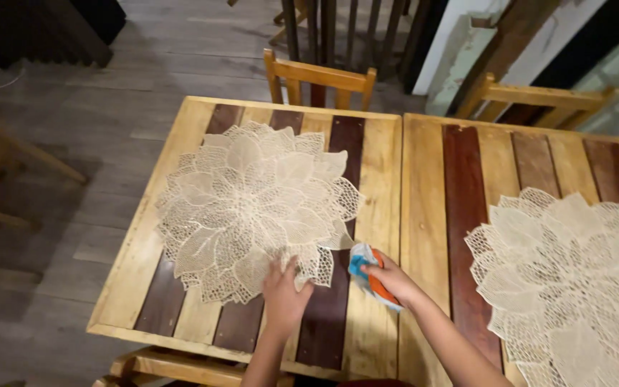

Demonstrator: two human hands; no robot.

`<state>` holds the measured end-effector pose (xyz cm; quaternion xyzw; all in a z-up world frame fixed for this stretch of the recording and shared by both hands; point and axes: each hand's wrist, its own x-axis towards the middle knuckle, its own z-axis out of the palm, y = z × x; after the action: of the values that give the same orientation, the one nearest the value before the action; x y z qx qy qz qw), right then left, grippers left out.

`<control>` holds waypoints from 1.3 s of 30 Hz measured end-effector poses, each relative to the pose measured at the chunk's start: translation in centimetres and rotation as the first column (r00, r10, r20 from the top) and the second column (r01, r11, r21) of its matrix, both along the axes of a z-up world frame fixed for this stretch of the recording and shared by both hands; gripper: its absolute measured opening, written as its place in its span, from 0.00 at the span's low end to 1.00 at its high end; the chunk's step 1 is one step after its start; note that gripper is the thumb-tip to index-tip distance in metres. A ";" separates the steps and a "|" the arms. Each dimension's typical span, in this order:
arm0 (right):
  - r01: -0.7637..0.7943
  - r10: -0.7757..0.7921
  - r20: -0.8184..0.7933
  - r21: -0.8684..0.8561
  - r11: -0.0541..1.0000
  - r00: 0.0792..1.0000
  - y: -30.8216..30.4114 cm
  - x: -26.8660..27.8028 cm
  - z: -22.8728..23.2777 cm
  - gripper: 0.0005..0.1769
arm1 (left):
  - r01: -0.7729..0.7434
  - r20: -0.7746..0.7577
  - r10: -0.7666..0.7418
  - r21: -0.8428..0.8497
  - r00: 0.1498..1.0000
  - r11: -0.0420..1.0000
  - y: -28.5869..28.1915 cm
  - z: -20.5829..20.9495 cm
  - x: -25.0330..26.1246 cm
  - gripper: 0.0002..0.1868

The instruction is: Spraying and wiping down wooden restaurant tables.

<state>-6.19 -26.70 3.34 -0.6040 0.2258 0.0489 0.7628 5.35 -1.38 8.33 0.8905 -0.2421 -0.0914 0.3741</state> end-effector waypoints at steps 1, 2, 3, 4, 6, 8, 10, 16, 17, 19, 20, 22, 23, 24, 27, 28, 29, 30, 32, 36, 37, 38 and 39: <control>0.036 -0.036 -0.005 -0.031 0.999 0.999 -0.1 1.3 -0.6 0.30 | -0.031 0.020 0.028 0.167 0.999 0.985 0.3 1.1 0.8 0.38; 0.071 -0.072 -0.009 -0.063 0.995 0.997 -0.3 2.7 -1.1 0.30 | -0.066 0.044 0.054 0.328 0.998 0.942 0.6 2.2 1.6 0.44; 0.066 -0.066 -0.008 -0.064 0.996 0.998 -0.3 3.7 -2.3 0.30 | -0.072 0.046 0.060 0.327 0.997 0.942 1.0 1.5 2.1 0.44; 0.089 -0.089 -0.015 -0.027 0.996 0.996 -0.3 4.8 -3.4 0.31 | -0.077 0.007 0.081 0.405 0.997 0.911 1.3 0.7 2.6 0.48; 0.106 -0.106 -0.021 0.010 0.994 0.994 0.2 7.0 -4.7 0.31 | -0.086 -0.026 0.112 0.480 0.993 0.873 2.0 -0.7 3.4 0.52; 0.078 -0.077 -0.024 0.019 0.997 0.997 1.5 8.8 -5.0 0.31 | -0.078 -0.006 0.094 0.508 0.996 0.858 2.7 -2.4 3.6 0.55; 0.072 -0.068 -0.087 0.046 0.996 0.994 3.2 10.4 -4.2 0.34 | -0.078 0.022 0.078 0.516 0.997 0.853 2.7 -2.7 4.0 0.55; 0.039 -0.040 -0.018 -0.023 0.999 0.999 4.2 12.8 -4.9 0.39 | -0.081 0.068 0.051 0.575 0.996 0.814 2.8 -3.0 6.6 0.50; 0.016 -0.016 -0.029 -0.007 1.000 0.999 4.1 12.8 -4.6 0.39 | -0.090 0.078 0.054 0.588 0.995 0.804 2.9 -2.9 7.0 0.48; -0.010 0.012 -0.052 0.028 1.000 0.999 4.6 13.0 -3.1 0.39 | -0.103 0.102 0.054 0.580 0.993 0.808 3.8 -4.2 9.0 0.47; -0.034 0.039 -0.069 0.064 0.997 0.997 4.9 13.1 -2.3 0.39 | -0.119 0.131 0.052 0.572 0.990 0.812 4.3 -4.7 10.0 0.45; -0.060 0.062 -0.032 0.058 0.997 0.998 5.2 12.8 -1.8 0.39 | -0.135 0.148 0.064 0.549 0.987 0.825 4.7 -5.1 12.0 0.44; -0.085 0.085 0.002 0.051 0.995 0.996 5.4 12.5 -1.6 0.39 | -0.150 0.161 0.075 0.527 0.984 0.837 5.0 -5.5 12.8 0.42; -0.085 0.084 0.004 0.051 0.995 0.996 5.5 11.9 -1.3 0.39 | -0.151 0.164 0.075 0.526 0.984 0.837 5.0 -5.1 12.6 0.42; -0.043 0.057 -0.105 0.125 0.991 0.993 5.4 9.9 -0.8 0.37 | -0.182 0.184 0.101 0.497 0.978 0.849 4.9 -4.9 11.3 0.37; -0.002 0.025 -0.112 0.205 0.979 0.993 5.2 9.3 -1.0 0.33 | -0.202 0.214 0.112 0.467 0.970 0.861 4.9 -5.2 10.8 0.33; 0.042 -0.007 -0.121 0.284 0.958 0.993 5.0 8.7 -1.2 0.29 | -0.221 0.243 0.122 0.436 0.962 0.872 4.9 -5.6 10.4 0.30; 0.043 -0.009 -0.118 0.284 0.958 0.993 4.9 8.4 -1.1 0.29 | -0.221 0.246 0.121 0.436 0.962 0.873 4.8 -5.4 10.2 0.30; 0.111 -0.076 -0.104 0.393 0.913 0.992 4.6 7.4 -1.0 0.27 | -0.239 0.282 0.149 0.318 0.948 0.917 4.7 -5.1 9.4 0.28; 0.102 -0.090 -0.049 0.390 0.915 0.995 3.3 6.6 0.0 0.27 | -0.213 0.349 0.117 0.252 0.930 0.944 3.6 -1.1 7.7 0.26; 0.135 -0.124 -0.053 0.366 0.921 0.991 2.8 6.1 0.1 0.26 | -0.181 0.341 0.070 0.304 0.937 0.935 3.2 -0.2 6.7 0.20; 0.168 -0.158 -0.056 0.342 0.925 0.986 2.2 5.7 0.3 0.25 | -0.147 0.331 0.024 0.354 0.943 0.923 2.7 0.7 5.6 0.16; 0.167 -0.157 -0.055 0.342 0.925 0.986 1.2 5.2 -0.4 0.25 | -0.148 0.331 0.024 0.354 0.943 0.923 2.2 -0.8 4.5 0.16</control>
<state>-1.03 -25.50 2.95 -0.4392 0.2730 0.0328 0.8553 9.88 0.83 7.51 0.9582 -0.2378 0.0269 0.1567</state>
